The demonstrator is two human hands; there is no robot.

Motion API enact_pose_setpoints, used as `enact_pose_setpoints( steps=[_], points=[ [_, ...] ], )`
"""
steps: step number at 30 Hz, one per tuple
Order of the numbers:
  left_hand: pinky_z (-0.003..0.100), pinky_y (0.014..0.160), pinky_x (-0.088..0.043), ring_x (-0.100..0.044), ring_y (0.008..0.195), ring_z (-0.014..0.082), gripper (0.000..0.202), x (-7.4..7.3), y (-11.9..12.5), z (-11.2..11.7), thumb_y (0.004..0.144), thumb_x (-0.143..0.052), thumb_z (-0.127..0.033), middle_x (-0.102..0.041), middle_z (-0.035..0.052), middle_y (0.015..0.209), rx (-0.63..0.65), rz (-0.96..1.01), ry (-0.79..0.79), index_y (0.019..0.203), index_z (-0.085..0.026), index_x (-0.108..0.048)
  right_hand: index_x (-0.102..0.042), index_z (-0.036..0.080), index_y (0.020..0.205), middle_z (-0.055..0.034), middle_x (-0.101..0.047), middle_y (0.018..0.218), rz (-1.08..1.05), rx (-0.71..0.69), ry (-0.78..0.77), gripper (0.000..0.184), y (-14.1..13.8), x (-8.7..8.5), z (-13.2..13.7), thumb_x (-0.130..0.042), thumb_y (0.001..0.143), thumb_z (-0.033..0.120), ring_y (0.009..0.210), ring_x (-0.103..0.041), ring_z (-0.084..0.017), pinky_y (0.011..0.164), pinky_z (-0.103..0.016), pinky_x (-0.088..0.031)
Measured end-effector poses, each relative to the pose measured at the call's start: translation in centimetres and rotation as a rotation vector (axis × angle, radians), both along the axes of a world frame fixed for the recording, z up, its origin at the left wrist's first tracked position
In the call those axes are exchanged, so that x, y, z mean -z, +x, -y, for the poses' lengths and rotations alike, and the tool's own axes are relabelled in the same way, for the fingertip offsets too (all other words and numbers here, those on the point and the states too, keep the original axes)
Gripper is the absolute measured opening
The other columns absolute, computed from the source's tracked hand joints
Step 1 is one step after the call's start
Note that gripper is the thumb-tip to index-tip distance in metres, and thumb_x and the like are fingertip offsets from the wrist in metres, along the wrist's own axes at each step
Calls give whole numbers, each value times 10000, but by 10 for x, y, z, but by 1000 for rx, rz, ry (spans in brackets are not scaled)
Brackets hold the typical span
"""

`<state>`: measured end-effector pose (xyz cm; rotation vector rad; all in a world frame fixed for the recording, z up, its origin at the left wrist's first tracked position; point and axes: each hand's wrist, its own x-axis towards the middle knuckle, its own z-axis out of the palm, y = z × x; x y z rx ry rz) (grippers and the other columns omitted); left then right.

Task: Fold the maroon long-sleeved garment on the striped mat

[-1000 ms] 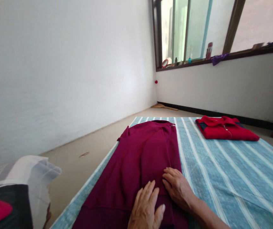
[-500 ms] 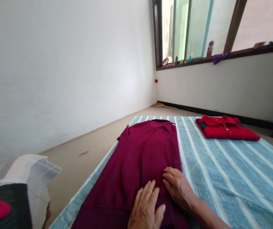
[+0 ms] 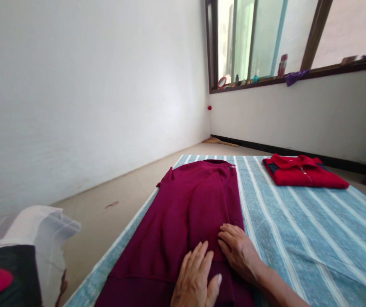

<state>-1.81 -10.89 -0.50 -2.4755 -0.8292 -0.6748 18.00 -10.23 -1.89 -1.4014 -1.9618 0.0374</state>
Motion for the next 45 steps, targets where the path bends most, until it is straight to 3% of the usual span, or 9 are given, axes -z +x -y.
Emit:
enact_pose_setpoints(
  steps=[45],
  points=[
    [332, 843, -572, -612, 1108, 208, 381, 0, -2, 0, 913, -451, -371, -633, 93, 1233, 13, 31, -36, 1215, -161, -552, -644, 193, 912, -79, -659, 1073, -3, 5, 21, 171, 0, 1, 0, -482, 894, 141, 1052, -583, -231, 955, -400, -446]
  ],
)
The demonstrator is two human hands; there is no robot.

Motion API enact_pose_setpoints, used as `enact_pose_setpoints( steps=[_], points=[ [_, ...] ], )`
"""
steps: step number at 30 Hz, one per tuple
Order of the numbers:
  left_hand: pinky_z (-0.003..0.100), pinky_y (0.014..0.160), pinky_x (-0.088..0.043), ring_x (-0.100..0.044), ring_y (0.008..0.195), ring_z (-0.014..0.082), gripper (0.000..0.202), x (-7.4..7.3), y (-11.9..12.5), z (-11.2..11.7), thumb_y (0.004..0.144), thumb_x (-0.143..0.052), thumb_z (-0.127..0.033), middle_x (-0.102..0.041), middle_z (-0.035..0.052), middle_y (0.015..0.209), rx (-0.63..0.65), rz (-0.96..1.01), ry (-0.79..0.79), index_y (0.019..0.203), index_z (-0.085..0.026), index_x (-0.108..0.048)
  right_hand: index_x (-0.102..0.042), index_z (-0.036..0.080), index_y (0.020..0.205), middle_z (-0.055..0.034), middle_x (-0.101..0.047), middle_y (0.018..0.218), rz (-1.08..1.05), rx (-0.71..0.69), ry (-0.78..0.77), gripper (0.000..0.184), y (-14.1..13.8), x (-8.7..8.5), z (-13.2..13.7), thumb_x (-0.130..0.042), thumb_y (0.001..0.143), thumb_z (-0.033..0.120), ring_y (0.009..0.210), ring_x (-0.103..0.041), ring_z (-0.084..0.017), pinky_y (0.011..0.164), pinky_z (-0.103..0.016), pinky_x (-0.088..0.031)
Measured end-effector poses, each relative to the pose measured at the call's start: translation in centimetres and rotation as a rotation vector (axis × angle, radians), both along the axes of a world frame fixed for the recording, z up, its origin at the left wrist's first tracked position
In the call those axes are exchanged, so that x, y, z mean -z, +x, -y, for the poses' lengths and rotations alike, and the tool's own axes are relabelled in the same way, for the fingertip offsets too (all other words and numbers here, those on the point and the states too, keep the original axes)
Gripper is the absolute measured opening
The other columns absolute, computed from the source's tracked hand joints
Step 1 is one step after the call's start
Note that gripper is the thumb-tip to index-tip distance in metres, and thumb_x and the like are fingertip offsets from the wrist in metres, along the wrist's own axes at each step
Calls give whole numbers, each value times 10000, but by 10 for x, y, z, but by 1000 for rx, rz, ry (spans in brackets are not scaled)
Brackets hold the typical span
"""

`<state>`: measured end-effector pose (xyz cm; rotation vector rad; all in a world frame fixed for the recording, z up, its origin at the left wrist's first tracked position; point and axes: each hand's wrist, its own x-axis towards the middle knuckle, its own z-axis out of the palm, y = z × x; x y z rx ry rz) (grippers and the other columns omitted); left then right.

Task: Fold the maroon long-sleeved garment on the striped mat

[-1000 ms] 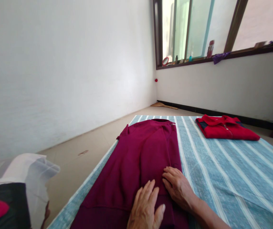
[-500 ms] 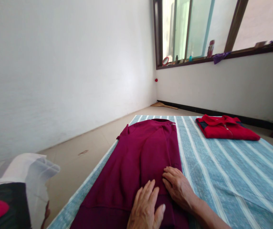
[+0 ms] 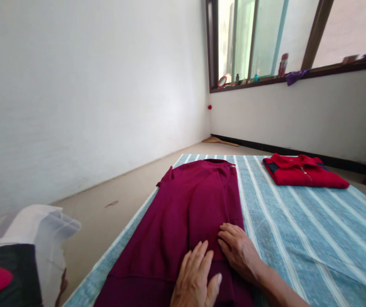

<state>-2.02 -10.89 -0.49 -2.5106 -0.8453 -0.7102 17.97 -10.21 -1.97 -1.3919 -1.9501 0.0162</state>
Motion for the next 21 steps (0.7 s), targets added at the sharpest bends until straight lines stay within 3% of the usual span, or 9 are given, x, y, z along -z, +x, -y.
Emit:
enact_pose_setpoints(
  steps=[21],
  points=[
    [344, 834, -575, -611, 1111, 211, 379, 0, 1, 0, 912, -449, -357, -632, 94, 1235, -4, -12, 4, 1218, -155, -546, -647, 190, 920, -85, -656, 1070, -6, -4, -11, 192, 0, 1, 0, -459, 903, 152, 1058, -577, -232, 959, -411, -447]
  ],
)
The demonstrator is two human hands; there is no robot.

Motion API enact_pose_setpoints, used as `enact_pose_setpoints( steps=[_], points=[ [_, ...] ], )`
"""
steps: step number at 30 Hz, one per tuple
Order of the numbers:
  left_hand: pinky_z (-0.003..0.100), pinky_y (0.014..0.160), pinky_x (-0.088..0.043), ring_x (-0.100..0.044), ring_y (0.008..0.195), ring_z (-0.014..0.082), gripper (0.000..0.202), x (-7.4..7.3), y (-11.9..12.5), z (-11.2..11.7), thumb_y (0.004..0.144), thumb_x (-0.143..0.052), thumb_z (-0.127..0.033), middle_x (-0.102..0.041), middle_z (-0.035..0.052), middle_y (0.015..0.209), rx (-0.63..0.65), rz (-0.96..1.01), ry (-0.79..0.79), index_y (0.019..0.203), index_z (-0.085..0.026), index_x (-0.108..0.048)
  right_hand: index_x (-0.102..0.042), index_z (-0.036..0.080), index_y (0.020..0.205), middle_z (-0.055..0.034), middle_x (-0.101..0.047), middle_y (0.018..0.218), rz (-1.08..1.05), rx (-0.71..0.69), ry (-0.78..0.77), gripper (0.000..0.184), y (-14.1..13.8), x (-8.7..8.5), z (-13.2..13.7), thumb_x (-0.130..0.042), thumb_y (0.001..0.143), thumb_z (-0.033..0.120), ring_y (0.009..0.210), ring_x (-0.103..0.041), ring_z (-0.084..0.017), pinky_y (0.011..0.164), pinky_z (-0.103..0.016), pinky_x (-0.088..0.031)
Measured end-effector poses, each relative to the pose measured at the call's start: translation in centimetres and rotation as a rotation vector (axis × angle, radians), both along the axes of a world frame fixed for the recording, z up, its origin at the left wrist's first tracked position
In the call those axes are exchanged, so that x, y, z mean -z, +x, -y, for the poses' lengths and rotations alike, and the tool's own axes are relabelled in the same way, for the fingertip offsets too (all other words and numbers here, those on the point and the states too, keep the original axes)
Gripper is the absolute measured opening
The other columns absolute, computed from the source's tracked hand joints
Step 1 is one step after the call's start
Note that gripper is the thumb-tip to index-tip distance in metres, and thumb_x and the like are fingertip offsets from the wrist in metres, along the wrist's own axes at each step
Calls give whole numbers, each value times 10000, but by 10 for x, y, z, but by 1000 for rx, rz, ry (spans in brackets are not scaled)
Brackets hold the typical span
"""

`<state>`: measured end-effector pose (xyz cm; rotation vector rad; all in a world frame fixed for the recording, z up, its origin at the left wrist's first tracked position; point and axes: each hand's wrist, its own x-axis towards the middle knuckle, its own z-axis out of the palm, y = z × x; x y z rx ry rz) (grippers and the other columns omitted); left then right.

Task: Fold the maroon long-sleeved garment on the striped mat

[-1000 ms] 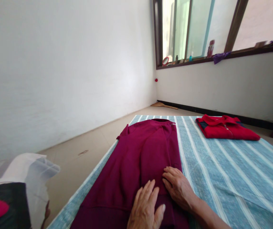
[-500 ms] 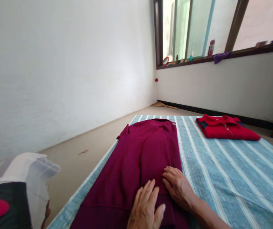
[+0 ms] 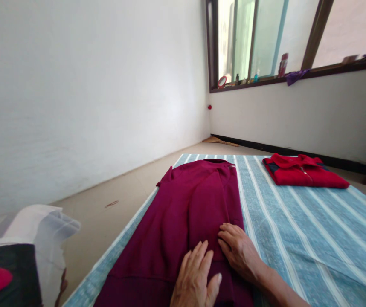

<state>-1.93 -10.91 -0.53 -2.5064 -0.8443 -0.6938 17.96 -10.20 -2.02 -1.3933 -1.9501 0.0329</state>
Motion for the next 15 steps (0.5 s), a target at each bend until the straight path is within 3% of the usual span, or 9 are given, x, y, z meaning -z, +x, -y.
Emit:
enact_pose_setpoints(
  steps=[15],
  points=[
    [335, 885, -543, -587, 1134, 209, 392, 5, -1, -1, 910, -464, -369, -611, 96, 1260, 17, 57, -51, 1240, -170, -538, -644, 191, 918, -83, -657, 1075, 8, 0, 7, 199, 1, 0, 0, -447, 912, 165, 1060, -581, -230, 963, -404, -443]
  ],
)
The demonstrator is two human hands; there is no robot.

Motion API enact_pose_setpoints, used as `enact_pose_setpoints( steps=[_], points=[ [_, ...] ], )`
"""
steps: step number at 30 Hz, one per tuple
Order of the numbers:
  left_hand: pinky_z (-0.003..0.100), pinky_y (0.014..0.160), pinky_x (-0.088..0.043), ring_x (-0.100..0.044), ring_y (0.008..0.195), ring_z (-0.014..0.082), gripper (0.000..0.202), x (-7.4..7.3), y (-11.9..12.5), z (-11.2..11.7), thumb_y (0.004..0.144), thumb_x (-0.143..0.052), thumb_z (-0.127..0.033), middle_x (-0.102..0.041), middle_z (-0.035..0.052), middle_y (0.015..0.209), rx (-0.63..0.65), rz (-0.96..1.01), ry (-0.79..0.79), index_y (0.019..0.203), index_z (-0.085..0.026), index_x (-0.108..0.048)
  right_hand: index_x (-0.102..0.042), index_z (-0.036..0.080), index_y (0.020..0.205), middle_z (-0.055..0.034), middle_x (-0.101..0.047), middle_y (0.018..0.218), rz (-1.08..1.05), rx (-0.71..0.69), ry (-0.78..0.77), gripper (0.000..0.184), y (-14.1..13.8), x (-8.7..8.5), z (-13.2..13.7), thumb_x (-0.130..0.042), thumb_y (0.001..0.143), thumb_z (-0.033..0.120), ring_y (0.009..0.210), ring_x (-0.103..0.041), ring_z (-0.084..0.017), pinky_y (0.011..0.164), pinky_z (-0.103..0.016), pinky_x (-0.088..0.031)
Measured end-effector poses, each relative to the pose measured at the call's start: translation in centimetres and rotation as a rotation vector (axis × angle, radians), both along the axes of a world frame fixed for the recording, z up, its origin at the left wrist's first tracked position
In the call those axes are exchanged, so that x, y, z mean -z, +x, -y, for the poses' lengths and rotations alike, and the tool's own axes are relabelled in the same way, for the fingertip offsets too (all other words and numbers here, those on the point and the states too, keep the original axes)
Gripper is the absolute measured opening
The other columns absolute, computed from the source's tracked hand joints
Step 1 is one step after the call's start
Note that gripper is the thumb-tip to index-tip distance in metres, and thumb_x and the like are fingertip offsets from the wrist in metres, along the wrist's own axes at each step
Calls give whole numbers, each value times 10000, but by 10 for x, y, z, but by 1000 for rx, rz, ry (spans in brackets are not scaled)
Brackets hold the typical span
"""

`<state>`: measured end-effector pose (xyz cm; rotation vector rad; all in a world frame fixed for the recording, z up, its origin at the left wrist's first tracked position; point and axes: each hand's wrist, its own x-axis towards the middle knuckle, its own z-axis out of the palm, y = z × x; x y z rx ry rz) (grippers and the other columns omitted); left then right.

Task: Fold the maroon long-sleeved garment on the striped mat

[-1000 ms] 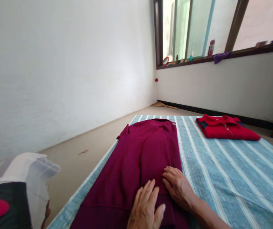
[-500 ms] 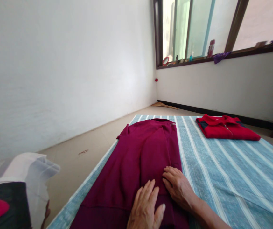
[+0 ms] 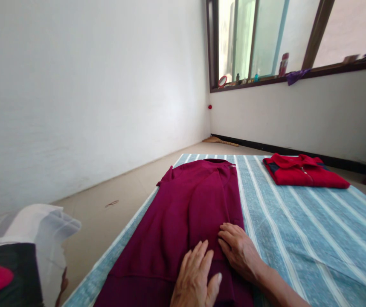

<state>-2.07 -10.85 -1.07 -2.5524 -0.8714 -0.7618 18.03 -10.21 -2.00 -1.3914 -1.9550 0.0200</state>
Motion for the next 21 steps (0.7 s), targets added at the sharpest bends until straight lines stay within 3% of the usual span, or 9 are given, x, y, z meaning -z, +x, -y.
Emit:
enact_pose_setpoints(
  steps=[21],
  points=[
    [333, 861, -553, -600, 1118, 208, 382, 3, 0, -3, 916, -443, -371, -622, 84, 1248, 8, 20, 24, 1232, -178, -541, -643, 196, 906, -79, -660, 1067, -4, -5, -2, 201, -1, -2, 0, -447, 908, 156, 1051, -585, -223, 956, -397, -450]
  ],
)
